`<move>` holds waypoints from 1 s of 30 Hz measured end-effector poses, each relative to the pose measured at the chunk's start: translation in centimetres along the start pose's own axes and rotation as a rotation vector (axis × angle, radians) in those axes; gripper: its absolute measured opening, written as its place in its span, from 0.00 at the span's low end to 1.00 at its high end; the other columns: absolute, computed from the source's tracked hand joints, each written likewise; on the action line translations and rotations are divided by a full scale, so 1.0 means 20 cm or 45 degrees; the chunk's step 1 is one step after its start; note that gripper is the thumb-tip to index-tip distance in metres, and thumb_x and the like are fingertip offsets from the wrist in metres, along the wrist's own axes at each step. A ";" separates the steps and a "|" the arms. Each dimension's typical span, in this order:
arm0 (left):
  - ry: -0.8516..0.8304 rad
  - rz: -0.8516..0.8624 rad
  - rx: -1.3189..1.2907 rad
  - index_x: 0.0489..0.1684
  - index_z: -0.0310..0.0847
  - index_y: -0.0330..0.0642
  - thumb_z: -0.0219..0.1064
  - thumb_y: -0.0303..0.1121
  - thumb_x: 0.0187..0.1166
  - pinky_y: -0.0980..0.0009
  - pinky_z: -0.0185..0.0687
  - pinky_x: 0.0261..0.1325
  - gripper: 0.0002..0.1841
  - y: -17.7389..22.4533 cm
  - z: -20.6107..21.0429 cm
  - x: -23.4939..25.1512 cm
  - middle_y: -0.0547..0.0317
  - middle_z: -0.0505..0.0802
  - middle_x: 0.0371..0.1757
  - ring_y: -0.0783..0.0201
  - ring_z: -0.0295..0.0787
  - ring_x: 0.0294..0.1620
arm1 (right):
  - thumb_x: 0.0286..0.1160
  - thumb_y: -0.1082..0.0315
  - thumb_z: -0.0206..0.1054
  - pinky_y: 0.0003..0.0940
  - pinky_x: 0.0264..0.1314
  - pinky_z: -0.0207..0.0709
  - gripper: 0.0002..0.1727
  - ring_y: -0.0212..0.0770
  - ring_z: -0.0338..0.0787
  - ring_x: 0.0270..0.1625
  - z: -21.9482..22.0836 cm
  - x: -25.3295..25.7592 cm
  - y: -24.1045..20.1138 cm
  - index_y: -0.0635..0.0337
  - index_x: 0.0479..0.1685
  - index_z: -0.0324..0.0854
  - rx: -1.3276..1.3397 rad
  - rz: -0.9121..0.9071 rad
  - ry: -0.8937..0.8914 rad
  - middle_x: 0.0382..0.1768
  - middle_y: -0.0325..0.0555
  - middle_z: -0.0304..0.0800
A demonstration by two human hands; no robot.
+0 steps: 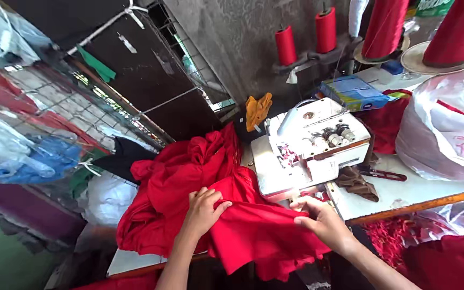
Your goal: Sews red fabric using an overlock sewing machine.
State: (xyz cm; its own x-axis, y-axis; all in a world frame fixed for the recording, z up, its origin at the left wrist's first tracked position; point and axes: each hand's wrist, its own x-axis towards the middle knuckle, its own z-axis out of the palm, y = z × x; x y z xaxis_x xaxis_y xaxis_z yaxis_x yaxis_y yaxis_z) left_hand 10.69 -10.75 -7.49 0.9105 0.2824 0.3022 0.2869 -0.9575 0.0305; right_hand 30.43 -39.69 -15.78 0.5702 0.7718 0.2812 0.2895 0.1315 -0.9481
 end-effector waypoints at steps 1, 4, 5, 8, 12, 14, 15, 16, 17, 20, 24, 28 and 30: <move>-0.065 -0.087 -0.023 0.31 0.89 0.38 0.66 0.54 0.78 0.32 0.70 0.57 0.24 -0.01 0.08 -0.01 0.48 0.91 0.33 0.40 0.88 0.47 | 0.66 0.68 0.76 0.34 0.43 0.86 0.14 0.33 0.89 0.35 0.00 0.03 0.02 0.57 0.51 0.90 -0.199 0.016 0.036 0.36 0.40 0.93; -0.230 -0.266 -0.096 0.40 0.92 0.38 0.66 0.47 0.82 0.29 0.68 0.60 0.19 -0.01 0.30 -0.05 0.43 0.92 0.44 0.33 0.84 0.60 | 0.73 0.65 0.74 0.50 0.55 0.83 0.09 0.48 0.92 0.43 -0.01 0.07 0.04 0.63 0.41 0.91 -0.487 0.285 -0.134 0.38 0.51 0.94; -0.234 -0.299 -0.091 0.40 0.93 0.39 0.67 0.46 0.81 0.28 0.68 0.60 0.18 0.00 0.33 -0.05 0.42 0.91 0.46 0.32 0.81 0.63 | 0.76 0.62 0.73 0.51 0.55 0.81 0.12 0.49 0.92 0.45 -0.03 0.08 0.04 0.64 0.38 0.91 -0.510 0.357 -0.202 0.36 0.53 0.93; -0.222 -0.443 -0.076 0.50 0.93 0.46 0.71 0.42 0.79 0.25 0.61 0.67 0.13 0.12 0.24 -0.03 0.41 0.89 0.61 0.28 0.72 0.74 | 0.74 0.59 0.74 0.42 0.48 0.80 0.14 0.41 0.87 0.39 -0.08 0.04 0.07 0.64 0.34 0.88 -0.271 0.339 -0.234 0.33 0.48 0.88; 0.389 -0.282 -0.232 0.48 0.91 0.42 0.70 0.35 0.72 0.39 0.74 0.61 0.11 0.37 0.12 -0.06 0.43 0.90 0.55 0.38 0.83 0.62 | 0.76 0.70 0.69 0.28 0.56 0.86 0.09 0.28 0.91 0.46 -0.08 -0.03 0.00 0.61 0.51 0.85 0.334 0.317 -0.222 0.43 0.40 0.92; 0.491 -0.256 -0.511 0.43 0.89 0.40 0.66 0.39 0.79 0.71 0.85 0.49 0.12 0.59 0.08 -0.08 0.56 0.90 0.44 0.67 0.87 0.46 | 0.74 0.74 0.69 0.27 0.52 0.87 0.08 0.29 0.92 0.43 -0.03 -0.04 -0.06 0.61 0.50 0.83 0.545 0.312 -0.144 0.40 0.39 0.92; 0.448 -0.238 -0.723 0.41 0.88 0.38 0.68 0.41 0.79 0.76 0.86 0.44 0.13 0.72 0.07 -0.10 0.58 0.90 0.41 0.73 0.87 0.41 | 0.72 0.76 0.70 0.28 0.50 0.87 0.10 0.30 0.92 0.42 -0.01 -0.04 -0.10 0.61 0.50 0.82 0.640 0.315 -0.099 0.39 0.39 0.92; 0.391 -0.220 -0.885 0.41 0.87 0.37 0.70 0.43 0.78 0.77 0.86 0.41 0.15 0.83 0.10 -0.12 0.59 0.90 0.39 0.75 0.87 0.37 | 0.68 0.79 0.71 0.28 0.50 0.88 0.14 0.31 0.92 0.41 0.01 -0.03 -0.15 0.62 0.53 0.80 0.723 0.325 -0.069 0.40 0.40 0.92; 0.369 -0.209 -0.976 0.40 0.85 0.36 0.74 0.45 0.75 0.77 0.86 0.37 0.18 0.92 0.14 -0.13 0.59 0.89 0.37 0.75 0.86 0.34 | 0.65 0.81 0.71 0.28 0.50 0.89 0.20 0.32 0.93 0.43 0.02 -0.02 -0.19 0.63 0.59 0.78 0.785 0.330 -0.058 0.42 0.42 0.92; 0.494 -0.214 -0.987 0.39 0.81 0.36 0.81 0.41 0.68 0.80 0.88 0.38 0.19 1.00 0.20 -0.10 0.60 0.89 0.35 0.76 0.87 0.33 | 0.61 0.84 0.74 0.26 0.48 0.90 0.27 0.33 0.94 0.41 0.04 0.02 -0.26 0.65 0.62 0.74 0.745 0.260 0.002 0.41 0.43 0.94; 0.560 -0.119 -0.961 0.37 0.90 0.33 0.76 0.29 0.73 0.82 0.88 0.50 0.07 0.93 0.15 -0.05 0.58 0.94 0.40 0.76 0.91 0.43 | 0.52 0.79 0.82 0.22 0.36 0.85 0.24 0.29 0.88 0.30 0.07 0.07 -0.26 0.60 0.46 0.73 0.749 0.256 0.136 0.30 0.38 0.87; 0.654 -0.229 -1.080 0.43 0.86 0.33 0.66 0.25 0.78 0.78 0.88 0.52 0.05 0.81 0.08 0.02 0.60 0.91 0.44 0.75 0.89 0.48 | 0.56 0.80 0.77 0.22 0.36 0.86 0.22 0.27 0.90 0.31 0.06 0.10 -0.20 0.61 0.50 0.74 0.579 0.133 0.201 0.31 0.37 0.91; 0.670 -0.322 -1.061 0.47 0.79 0.35 0.59 0.24 0.81 0.78 0.85 0.47 0.05 0.73 0.07 0.10 0.63 0.88 0.42 0.77 0.86 0.43 | 0.64 0.78 0.75 0.21 0.40 0.87 0.19 0.27 0.92 0.34 0.04 0.11 -0.15 0.63 0.54 0.75 0.400 0.038 0.263 0.34 0.36 0.93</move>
State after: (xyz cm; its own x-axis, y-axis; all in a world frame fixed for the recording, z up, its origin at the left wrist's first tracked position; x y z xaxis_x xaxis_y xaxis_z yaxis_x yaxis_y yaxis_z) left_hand 17.02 -24.03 -7.73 0.5474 0.6133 0.5694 -0.0291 -0.6660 0.7454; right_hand 30.27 -37.92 -12.51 0.7273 0.6408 0.2460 0.0385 0.3198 -0.9467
